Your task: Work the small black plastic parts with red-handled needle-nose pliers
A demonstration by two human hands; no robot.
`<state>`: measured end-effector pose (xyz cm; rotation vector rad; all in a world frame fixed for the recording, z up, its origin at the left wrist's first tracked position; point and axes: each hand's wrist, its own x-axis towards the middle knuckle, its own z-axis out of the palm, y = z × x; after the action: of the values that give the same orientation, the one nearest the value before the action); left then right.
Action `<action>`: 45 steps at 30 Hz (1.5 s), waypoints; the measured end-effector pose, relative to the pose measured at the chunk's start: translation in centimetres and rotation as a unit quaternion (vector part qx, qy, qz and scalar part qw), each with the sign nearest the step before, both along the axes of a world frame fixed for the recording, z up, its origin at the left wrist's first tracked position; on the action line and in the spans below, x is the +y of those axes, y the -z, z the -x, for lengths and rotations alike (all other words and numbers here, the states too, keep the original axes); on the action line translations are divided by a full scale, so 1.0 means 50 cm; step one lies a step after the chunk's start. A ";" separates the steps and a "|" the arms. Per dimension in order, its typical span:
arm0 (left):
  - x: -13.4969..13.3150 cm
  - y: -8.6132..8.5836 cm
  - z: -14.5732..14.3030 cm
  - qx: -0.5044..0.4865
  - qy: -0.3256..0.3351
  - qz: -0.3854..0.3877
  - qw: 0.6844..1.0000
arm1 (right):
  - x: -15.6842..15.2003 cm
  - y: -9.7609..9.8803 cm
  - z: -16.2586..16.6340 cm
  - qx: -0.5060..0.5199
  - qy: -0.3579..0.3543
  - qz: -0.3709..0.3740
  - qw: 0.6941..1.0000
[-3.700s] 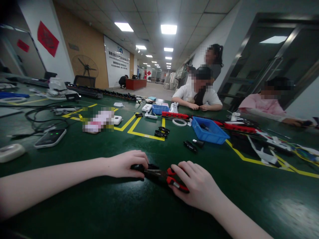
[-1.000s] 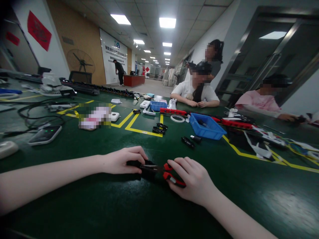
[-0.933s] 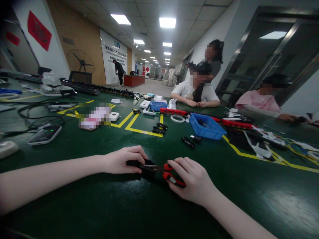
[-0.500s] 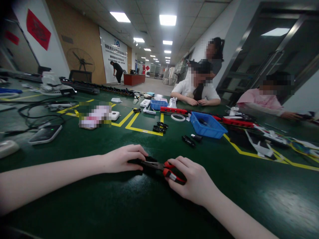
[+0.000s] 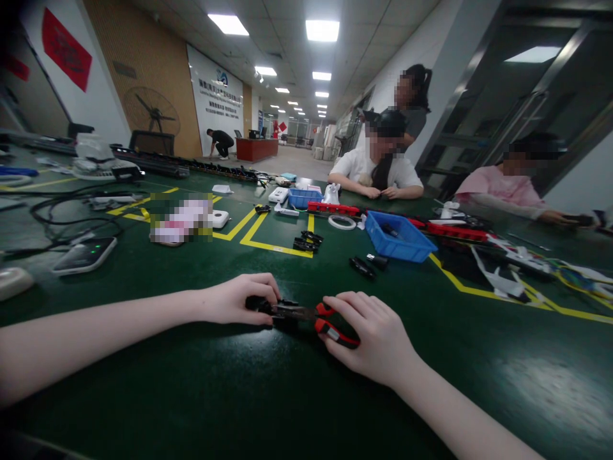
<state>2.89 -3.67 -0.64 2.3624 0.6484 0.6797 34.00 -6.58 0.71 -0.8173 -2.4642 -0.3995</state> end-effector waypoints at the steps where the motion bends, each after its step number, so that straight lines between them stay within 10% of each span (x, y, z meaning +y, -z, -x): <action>1: 0.000 0.000 0.000 -0.002 0.001 0.003 1.000 | 0.000 0.001 0.000 0.001 0.001 -0.004 1.000; 23: -0.002 0.000 0.001 0.017 0.000 -0.032 0.999 | -0.009 0.002 0.017 -0.005 -0.001 0.003 1.000; 45: -0.001 -0.002 0.000 0.019 0.003 -0.048 0.999 | -0.004 -0.007 0.012 -0.029 0.011 0.177 0.984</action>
<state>2.89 -3.73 -0.57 2.4694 0.6372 0.6784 33.41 -6.77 1.09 -0.9850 -2.6221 0.0115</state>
